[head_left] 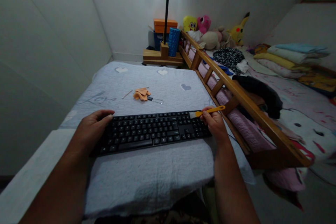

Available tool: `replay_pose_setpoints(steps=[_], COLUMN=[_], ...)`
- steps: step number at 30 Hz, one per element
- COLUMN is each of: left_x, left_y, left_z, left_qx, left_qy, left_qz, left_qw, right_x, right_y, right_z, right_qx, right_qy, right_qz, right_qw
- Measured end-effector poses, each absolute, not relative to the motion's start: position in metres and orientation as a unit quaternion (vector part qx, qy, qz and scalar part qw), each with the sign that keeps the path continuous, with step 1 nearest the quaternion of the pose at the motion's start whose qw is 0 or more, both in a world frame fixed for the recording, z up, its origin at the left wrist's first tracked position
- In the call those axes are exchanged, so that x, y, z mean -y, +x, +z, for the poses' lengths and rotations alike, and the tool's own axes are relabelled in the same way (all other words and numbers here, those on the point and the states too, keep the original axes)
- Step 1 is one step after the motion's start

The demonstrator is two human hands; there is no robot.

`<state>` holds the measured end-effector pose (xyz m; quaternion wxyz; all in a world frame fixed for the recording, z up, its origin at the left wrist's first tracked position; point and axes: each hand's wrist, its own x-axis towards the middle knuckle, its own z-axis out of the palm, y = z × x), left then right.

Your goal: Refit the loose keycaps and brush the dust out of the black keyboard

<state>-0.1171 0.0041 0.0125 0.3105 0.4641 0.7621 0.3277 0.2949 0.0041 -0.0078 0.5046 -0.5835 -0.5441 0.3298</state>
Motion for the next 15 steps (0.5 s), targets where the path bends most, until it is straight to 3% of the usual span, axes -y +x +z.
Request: replay_pose_setpoints(steps=[5, 15], left_x=[-0.005, -0.004], left_y=[-0.119, -0.116], left_z=[0.009, 0.014], left_qx=[-0.763, -0.766], left_qy=[0.472, 0.446], left_qz=[0.326, 0.329], left_qw=[0.299, 0.324], right_x=[-0.006, -0.008], right_y=[0.291, 0.31], right_z=[-0.009, -0.011], right_qx=[0.567, 0.558], right_qy=[-0.603, -0.685], right_qz=[0.295, 0.083], right_qw=[0.478, 0.461])
